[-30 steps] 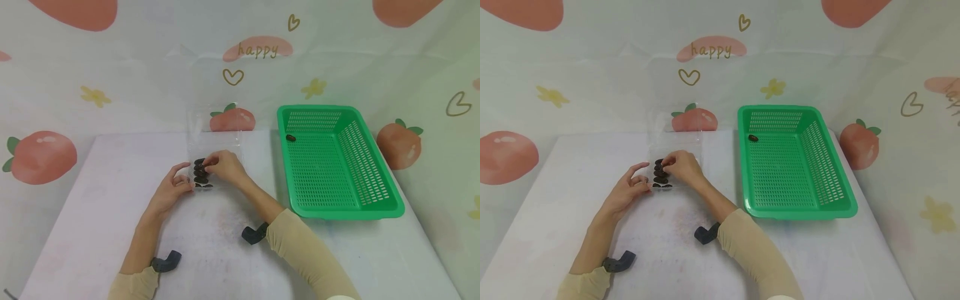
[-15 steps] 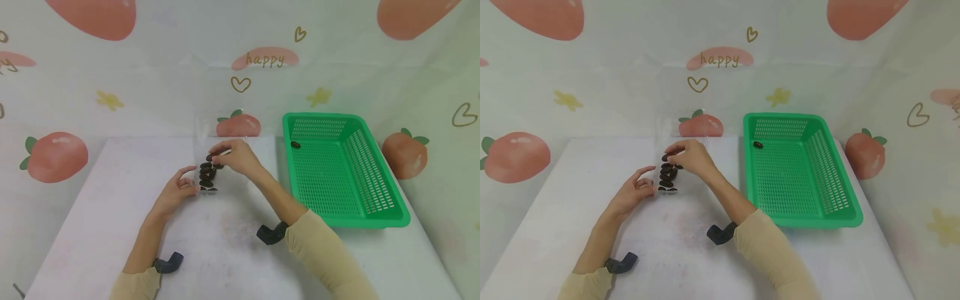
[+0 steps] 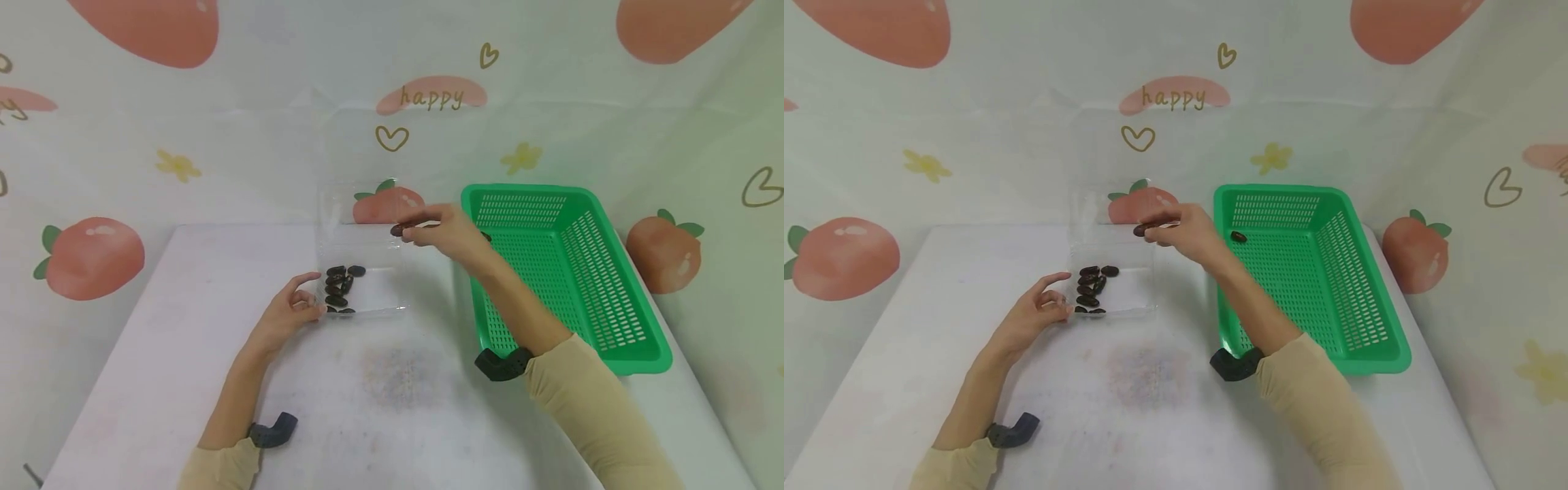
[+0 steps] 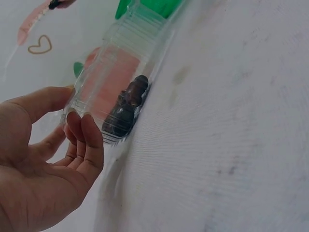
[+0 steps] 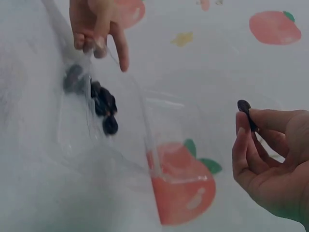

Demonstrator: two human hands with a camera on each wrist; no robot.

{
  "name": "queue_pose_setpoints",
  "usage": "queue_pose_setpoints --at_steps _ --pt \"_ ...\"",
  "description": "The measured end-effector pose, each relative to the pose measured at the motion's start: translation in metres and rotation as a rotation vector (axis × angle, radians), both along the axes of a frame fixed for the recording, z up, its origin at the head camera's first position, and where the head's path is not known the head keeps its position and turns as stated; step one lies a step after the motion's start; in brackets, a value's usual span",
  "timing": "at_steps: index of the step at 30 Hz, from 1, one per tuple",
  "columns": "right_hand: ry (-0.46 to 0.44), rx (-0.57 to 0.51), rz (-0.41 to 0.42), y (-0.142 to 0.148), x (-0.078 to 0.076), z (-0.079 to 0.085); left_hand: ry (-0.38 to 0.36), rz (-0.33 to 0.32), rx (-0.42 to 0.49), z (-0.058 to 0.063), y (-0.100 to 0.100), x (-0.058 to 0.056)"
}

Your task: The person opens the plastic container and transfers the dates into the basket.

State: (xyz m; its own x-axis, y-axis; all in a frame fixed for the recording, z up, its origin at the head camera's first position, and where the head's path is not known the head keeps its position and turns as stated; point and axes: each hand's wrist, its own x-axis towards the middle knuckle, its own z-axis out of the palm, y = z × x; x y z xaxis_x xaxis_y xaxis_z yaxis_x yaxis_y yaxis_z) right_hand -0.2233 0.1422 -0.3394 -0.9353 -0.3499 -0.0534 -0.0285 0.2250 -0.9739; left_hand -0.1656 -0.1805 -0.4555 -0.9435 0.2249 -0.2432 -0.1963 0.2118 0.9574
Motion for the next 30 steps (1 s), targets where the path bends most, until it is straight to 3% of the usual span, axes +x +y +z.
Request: queue_pose_setpoints --at_steps 7,22,30 --pt "0.01 -0.021 -0.018 0.028 -0.007 -0.003 0.006 -0.021 -0.011 -0.001 -0.004 0.0" --pt "0.011 0.033 -0.169 0.089 -0.02 -0.022 0.005 -0.029 -0.007 -0.002 -0.004 -0.001" --pt "0.029 -0.142 -0.165 0.115 -0.024 -0.039 0.008 -0.017 -0.012 -0.001 -0.003 -0.001"
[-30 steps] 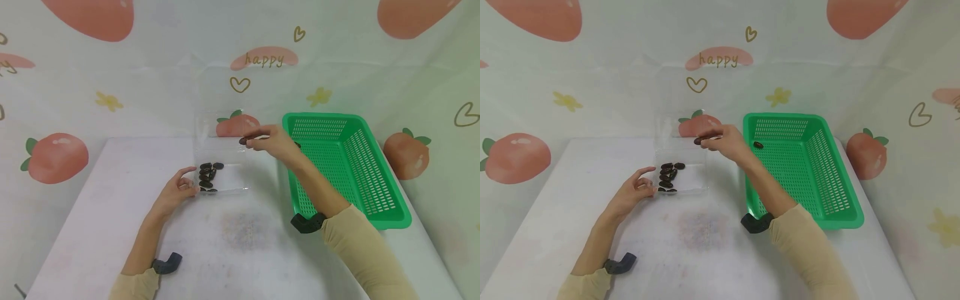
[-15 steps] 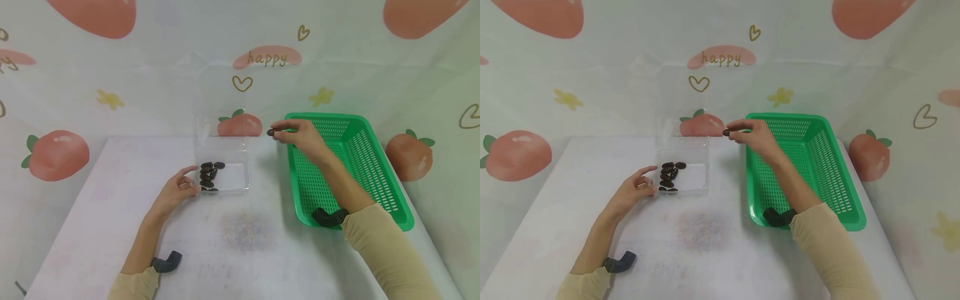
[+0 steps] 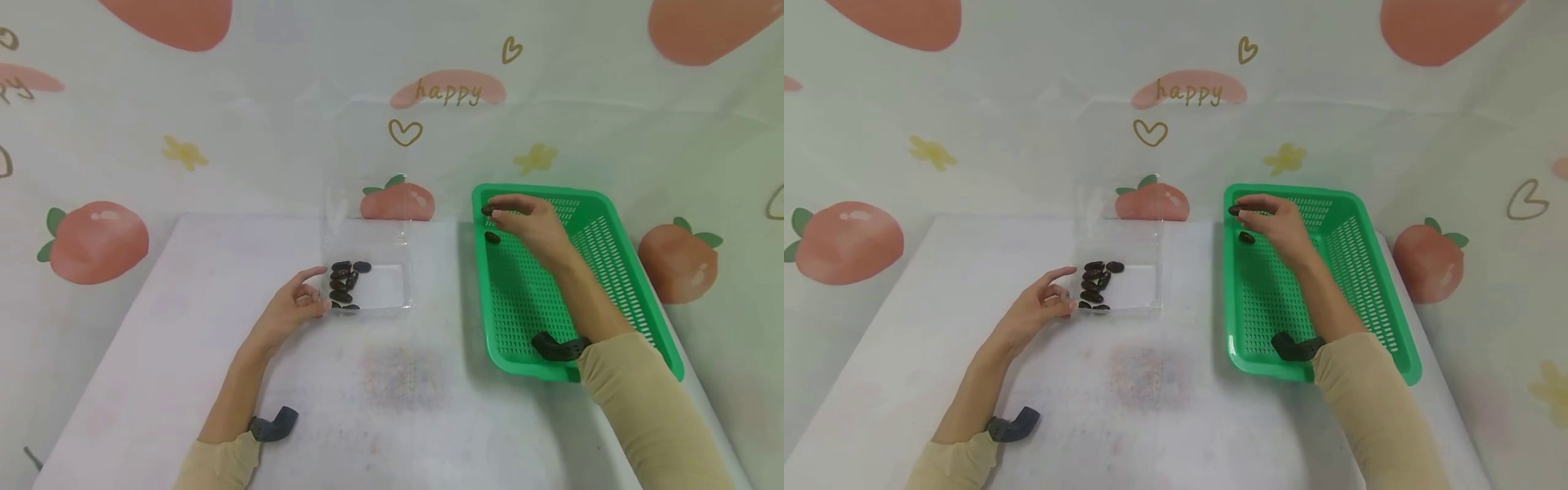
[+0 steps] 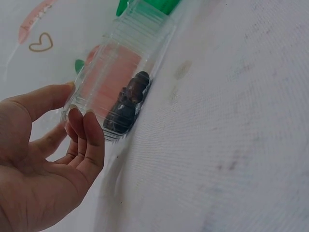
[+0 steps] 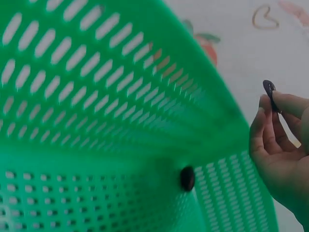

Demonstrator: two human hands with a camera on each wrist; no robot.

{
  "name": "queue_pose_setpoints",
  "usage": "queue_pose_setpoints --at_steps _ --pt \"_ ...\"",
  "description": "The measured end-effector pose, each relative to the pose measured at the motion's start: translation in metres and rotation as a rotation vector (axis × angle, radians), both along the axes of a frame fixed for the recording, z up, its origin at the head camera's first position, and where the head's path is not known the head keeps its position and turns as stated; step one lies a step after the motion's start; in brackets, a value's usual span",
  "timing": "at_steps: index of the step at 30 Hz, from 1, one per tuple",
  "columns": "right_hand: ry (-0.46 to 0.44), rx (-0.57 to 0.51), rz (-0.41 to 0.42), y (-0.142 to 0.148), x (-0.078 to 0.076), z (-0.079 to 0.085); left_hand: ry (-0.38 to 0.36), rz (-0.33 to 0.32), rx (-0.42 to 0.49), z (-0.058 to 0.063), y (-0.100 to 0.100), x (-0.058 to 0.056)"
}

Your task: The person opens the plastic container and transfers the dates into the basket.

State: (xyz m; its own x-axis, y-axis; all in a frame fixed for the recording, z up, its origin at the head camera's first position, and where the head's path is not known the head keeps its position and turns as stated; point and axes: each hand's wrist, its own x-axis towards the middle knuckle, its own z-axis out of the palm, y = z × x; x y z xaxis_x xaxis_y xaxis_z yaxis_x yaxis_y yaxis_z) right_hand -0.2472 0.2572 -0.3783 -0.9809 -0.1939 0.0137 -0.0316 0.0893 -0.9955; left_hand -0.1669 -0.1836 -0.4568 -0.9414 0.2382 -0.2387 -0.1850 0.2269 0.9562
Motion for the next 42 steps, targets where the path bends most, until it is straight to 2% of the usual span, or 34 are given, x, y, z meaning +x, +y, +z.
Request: queue_pose_setpoints --at_steps 5,10,19,25,34,36,42 --pt "-0.054 -0.077 -0.064 0.017 -0.003 -0.011 -0.007 -0.007 0.007 0.002 0.001 -0.001" --pt "-0.072 -0.027 -0.096 0.027 -0.009 -0.02 -0.008 -0.003 0.009 0.002 0.001 -0.001" --pt "-0.124 0.194 -0.086 0.05 -0.012 -0.038 -0.013 -0.001 0.02 -0.001 0.001 -0.002" --pt "-0.134 0.245 -0.115 0.06 -0.016 -0.05 -0.018 0.008 0.011 0.0 0.001 -0.002" --pt "-0.169 0.406 -0.118 0.066 -0.015 -0.06 -0.001 0.003 0.029 0.001 0.002 -0.001" --pt "-0.196 0.402 -0.119 0.067 -0.014 -0.061 0.002 0.0 0.026 0.002 0.002 0.0" --pt "-0.235 0.293 -0.103 0.066 -0.018 -0.065 -0.002 0.01 0.019 0.003 0.002 0.001"
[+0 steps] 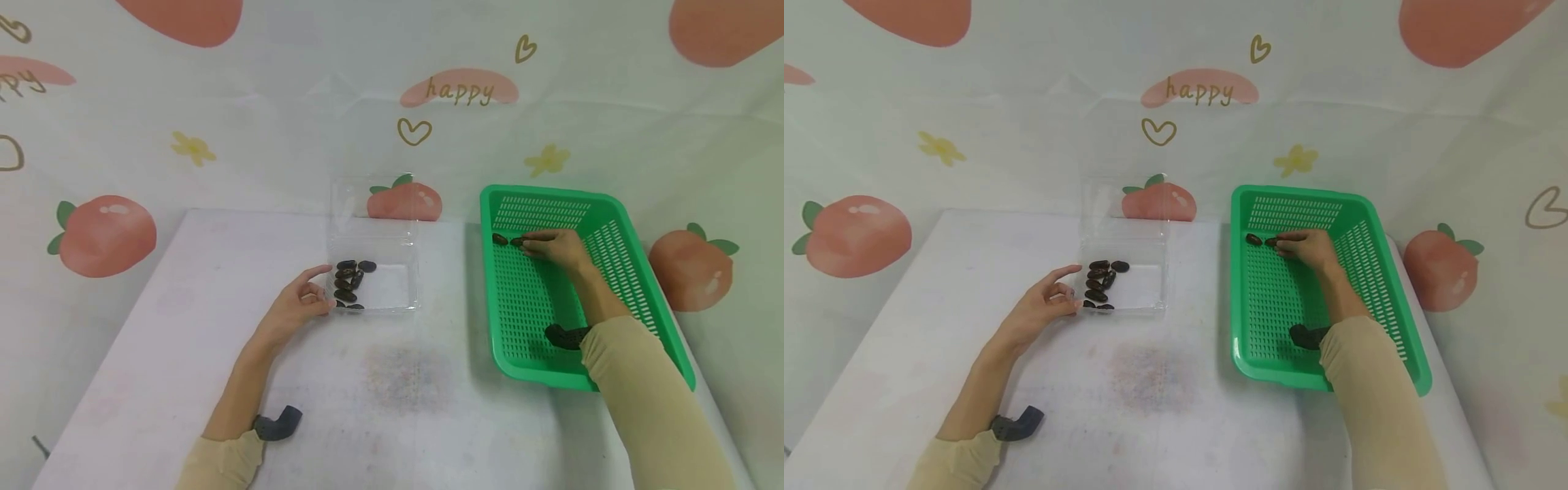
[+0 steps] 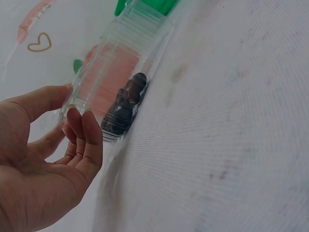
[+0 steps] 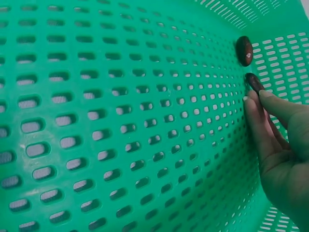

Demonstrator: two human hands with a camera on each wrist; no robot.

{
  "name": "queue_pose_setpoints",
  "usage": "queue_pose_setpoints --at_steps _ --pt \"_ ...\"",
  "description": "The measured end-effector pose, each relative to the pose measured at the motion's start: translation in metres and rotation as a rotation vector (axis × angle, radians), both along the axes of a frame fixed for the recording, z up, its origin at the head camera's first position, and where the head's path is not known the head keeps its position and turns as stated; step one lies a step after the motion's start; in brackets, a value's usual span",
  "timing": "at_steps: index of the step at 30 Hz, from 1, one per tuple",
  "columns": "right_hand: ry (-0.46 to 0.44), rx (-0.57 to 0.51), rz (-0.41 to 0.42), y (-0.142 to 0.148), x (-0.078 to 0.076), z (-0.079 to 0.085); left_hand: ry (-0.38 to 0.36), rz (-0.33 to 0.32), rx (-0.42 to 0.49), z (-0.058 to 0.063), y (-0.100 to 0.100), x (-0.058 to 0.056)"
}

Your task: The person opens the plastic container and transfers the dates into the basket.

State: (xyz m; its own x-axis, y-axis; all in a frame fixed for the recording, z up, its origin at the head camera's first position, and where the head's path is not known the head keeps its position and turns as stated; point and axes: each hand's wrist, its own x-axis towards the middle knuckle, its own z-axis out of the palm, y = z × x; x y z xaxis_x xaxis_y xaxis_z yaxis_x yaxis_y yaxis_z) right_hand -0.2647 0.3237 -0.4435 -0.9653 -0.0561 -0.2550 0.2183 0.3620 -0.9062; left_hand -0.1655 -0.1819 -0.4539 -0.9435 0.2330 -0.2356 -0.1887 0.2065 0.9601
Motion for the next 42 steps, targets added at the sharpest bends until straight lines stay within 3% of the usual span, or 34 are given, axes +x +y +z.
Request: queue_pose_setpoints --at_steps 17,25,30,38,42 --pt "-0.002 0.072 -0.012 0.008 0.005 0.007 0.021 -0.012 0.029 -0.003 0.002 -0.003" --pt "0.009 0.046 -0.028 0.004 0.005 0.022 0.014 0.007 0.016 -0.004 0.001 -0.003" --pt "0.049 -0.036 -0.004 -0.007 0.006 0.036 0.011 0.01 0.013 -0.003 0.0 -0.003" --pt "0.081 -0.289 0.055 -0.041 0.005 0.06 0.012 0.021 0.023 -0.003 -0.002 -0.002" --pt "0.095 -0.276 0.079 -0.055 0.011 0.068 -0.001 0.016 0.032 -0.005 -0.001 -0.002"
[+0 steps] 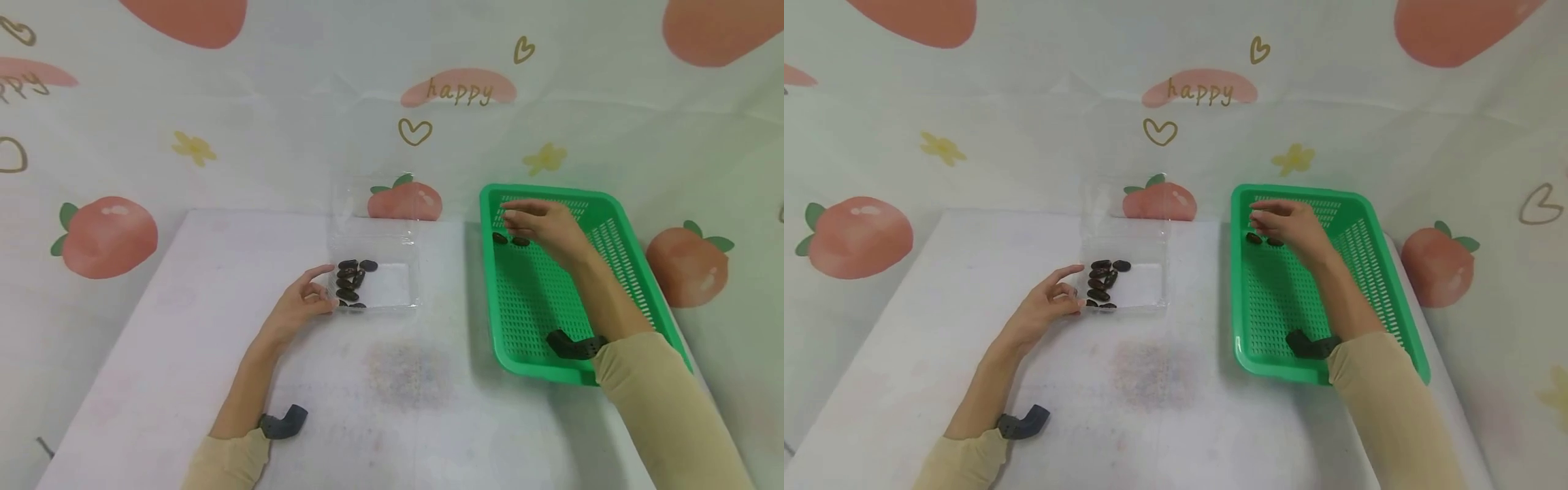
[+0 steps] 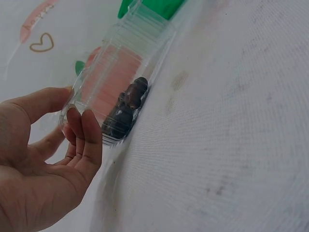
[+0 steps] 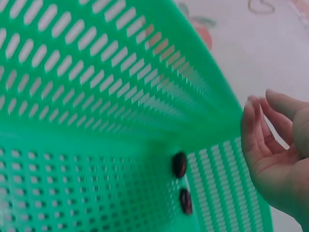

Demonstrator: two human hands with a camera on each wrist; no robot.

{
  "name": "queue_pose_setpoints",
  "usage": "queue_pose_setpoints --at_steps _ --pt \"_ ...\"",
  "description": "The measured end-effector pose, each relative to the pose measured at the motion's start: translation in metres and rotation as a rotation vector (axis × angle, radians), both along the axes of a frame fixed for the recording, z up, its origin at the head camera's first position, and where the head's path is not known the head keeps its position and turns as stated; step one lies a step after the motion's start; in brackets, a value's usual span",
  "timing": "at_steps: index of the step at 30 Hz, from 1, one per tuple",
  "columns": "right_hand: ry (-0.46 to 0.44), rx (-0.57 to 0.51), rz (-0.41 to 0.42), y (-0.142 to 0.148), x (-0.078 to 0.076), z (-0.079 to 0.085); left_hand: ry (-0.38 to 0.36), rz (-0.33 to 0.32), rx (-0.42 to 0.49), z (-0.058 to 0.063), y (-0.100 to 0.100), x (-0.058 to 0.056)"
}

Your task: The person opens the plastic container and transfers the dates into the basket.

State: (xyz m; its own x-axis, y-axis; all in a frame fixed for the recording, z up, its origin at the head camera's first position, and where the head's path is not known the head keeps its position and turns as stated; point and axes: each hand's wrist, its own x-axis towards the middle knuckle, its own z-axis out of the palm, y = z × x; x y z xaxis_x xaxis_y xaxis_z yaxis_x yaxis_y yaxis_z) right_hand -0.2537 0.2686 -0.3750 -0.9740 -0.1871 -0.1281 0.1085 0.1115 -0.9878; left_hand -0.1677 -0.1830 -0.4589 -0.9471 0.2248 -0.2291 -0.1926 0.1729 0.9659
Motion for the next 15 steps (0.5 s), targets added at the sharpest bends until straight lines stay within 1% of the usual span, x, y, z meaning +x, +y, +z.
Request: queue_pose_setpoints --at_steps 4,7,11,15 --pt "0.029 0.083 0.019 -0.013 0.007 0.007 -0.01 -0.003 0.007 -0.001 0.002 0.001" --pt "0.042 0.108 0.031 -0.023 0.011 0.013 -0.001 -0.005 0.004 0.001 0.002 0.001" --pt "0.038 0.111 0.033 -0.038 0.015 0.019 0.008 -0.013 0.002 0.002 0.002 0.0" --pt "0.02 0.092 0.031 -0.052 0.018 0.021 0.002 -0.016 0.001 0.002 0.002 -0.001"
